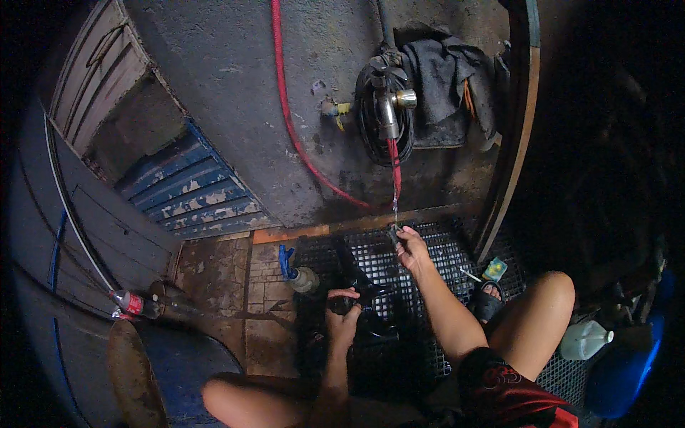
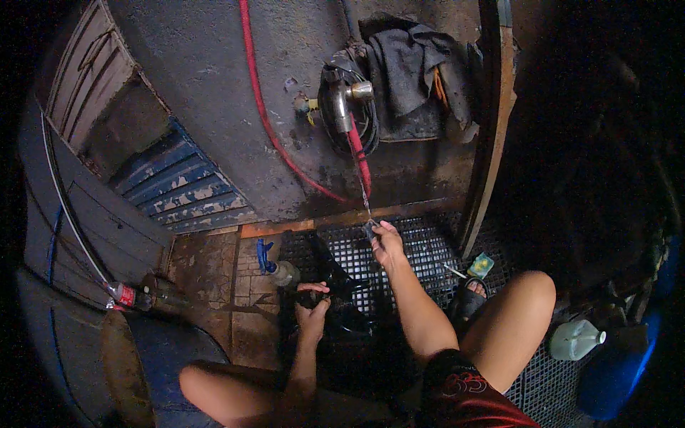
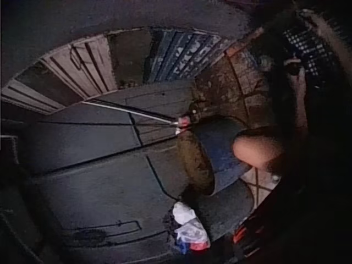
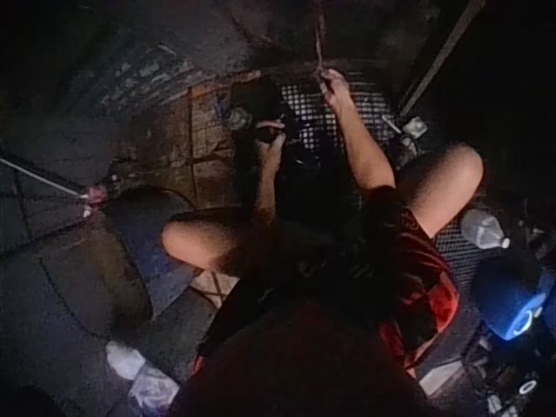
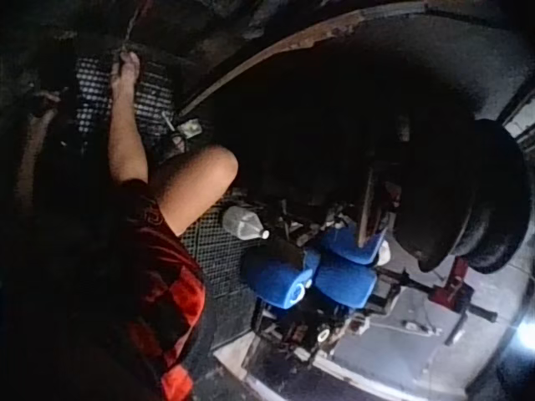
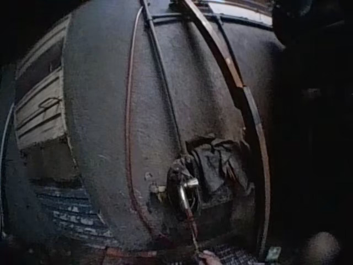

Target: The person scrubs a black mechanical part with a sponge and soap, then rinses it under a tap. They separate the part into two pieces, rinse each piece individually, and reassemble them before performing a final rinse.

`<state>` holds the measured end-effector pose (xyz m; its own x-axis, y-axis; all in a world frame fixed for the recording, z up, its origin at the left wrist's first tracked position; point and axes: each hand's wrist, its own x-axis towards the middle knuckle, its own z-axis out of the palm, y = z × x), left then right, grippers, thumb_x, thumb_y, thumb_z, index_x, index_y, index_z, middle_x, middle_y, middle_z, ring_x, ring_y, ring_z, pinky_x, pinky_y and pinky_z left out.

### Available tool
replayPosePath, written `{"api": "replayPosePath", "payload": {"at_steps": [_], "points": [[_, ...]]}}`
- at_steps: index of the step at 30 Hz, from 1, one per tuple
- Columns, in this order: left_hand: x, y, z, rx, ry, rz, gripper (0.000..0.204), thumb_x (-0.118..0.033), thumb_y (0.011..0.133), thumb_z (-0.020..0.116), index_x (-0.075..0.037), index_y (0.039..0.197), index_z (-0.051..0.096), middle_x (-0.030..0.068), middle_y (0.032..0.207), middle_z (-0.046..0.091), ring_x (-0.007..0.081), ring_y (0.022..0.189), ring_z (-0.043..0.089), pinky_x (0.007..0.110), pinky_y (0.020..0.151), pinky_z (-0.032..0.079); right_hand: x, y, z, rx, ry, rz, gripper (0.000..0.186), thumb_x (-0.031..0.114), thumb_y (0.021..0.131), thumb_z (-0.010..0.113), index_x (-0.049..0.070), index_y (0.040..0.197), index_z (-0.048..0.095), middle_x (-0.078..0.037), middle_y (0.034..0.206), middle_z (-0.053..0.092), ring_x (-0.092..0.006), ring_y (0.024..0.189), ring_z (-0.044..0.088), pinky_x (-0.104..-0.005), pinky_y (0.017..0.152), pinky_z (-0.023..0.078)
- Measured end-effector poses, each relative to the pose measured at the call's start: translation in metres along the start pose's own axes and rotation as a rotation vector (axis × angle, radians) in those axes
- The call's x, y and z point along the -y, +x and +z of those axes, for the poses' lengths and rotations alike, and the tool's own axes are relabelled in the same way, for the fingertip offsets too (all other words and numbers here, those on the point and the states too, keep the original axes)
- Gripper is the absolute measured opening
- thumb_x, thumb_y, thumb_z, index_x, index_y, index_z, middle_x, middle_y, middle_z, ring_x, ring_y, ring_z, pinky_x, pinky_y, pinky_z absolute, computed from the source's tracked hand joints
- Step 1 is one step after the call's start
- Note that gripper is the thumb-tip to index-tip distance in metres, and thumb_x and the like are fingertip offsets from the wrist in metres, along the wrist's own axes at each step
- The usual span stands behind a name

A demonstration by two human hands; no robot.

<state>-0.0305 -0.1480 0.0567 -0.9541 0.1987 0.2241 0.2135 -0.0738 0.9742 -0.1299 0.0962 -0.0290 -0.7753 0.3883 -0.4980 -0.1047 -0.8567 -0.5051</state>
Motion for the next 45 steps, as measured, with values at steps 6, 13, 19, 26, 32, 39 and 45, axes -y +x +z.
{"api": "replayPosePath", "payload": {"at_steps": [6,13,19,26,32,39,45], "points": [[0.002,-0.002,-0.006,0.015,0.015,0.039,0.031,0.015,0.069,0.052,-0.004,0.094,0.051,0.0085,0.095,0.055,0.0213,0.1,0.057,0.039,0.101,0.042,0.003,-0.019,0.013,0.026,0.018,0.0,0.039,-0.003,0.087,0.057,0.009,0.122,0.044,-0.01,0.108,0.064,-0.0177,0.071,0.059,-0.0276,0.054,0.049],[0.007,-0.001,-0.003,0.034,0.003,0.018,0.029,0.011,0.069,0.056,-0.005,0.093,0.053,0.0088,0.095,0.058,0.0235,0.106,0.057,0.038,0.099,0.041,0.011,-0.015,0.002,0.099,0.073,-0.031,0.035,-0.002,0.091,0.051,0.008,0.123,0.041,-0.013,0.122,0.062,-0.0246,0.092,0.066,-0.0379,0.066,0.055],[0.001,-0.001,-0.001,0.022,-0.005,-0.014,0.029,0.011,0.068,0.056,-0.005,0.092,0.053,0.0085,0.095,0.058,0.0236,0.105,0.057,0.038,0.1,0.041,0.011,-0.022,0.004,0.084,0.085,-0.017,0.037,-0.002,0.09,0.053,0.008,0.124,0.041,-0.012,0.123,0.062,-0.0219,0.084,0.066,-0.0357,0.06,0.053],[-0.003,0.001,0.001,0.021,0.002,-0.002,0.029,0.013,0.068,0.054,-0.004,0.092,0.052,0.0087,0.094,0.057,0.0227,0.103,0.057,0.038,0.099,0.042,0.008,-0.011,0.004,0.086,0.067,-0.048,0.042,-0.005,0.085,0.058,0.007,0.123,0.043,-0.011,0.114,0.065,-0.0144,0.05,0.051,-0.0256,0.041,0.042],[0.001,0.0,-0.003,0.015,-0.027,0.0,0.029,0.014,0.069,0.054,-0.004,0.092,0.052,0.0087,0.094,0.057,0.0225,0.102,0.058,0.038,0.099,0.043,0.008,-0.013,0.004,0.061,-0.011,-0.045,0.04,-0.006,0.084,0.06,0.009,0.119,0.048,-0.009,0.097,0.062,-0.0145,0.055,0.055,-0.025,0.044,0.044],[-0.002,0.001,-0.004,0.002,0.017,-0.049,0.031,0.015,0.069,0.052,-0.005,0.093,0.051,0.0095,0.096,0.059,0.0225,0.103,0.058,0.034,0.092,0.046,0.008,-0.035,0.03,0.049,0.098,-0.006,0.028,-0.002,0.093,0.052,0.007,0.117,0.042,-0.013,0.107,0.058,-0.0277,0.092,0.061,-0.0573,0.08,0.057],[-0.005,0.02,0.006,-0.021,0.15,-0.006,0.028,0.009,0.07,0.057,-0.005,0.094,0.053,0.0074,0.092,0.06,0.0196,0.096,0.059,0.033,0.088,0.046,0.038,-0.056,0.059,0.144,-0.129,-0.12,0.029,-0.003,0.088,0.059,0.009,0.111,0.046,-0.012,0.099,0.064,-0.0209,0.086,0.065,-0.0367,0.071,0.059]]}}
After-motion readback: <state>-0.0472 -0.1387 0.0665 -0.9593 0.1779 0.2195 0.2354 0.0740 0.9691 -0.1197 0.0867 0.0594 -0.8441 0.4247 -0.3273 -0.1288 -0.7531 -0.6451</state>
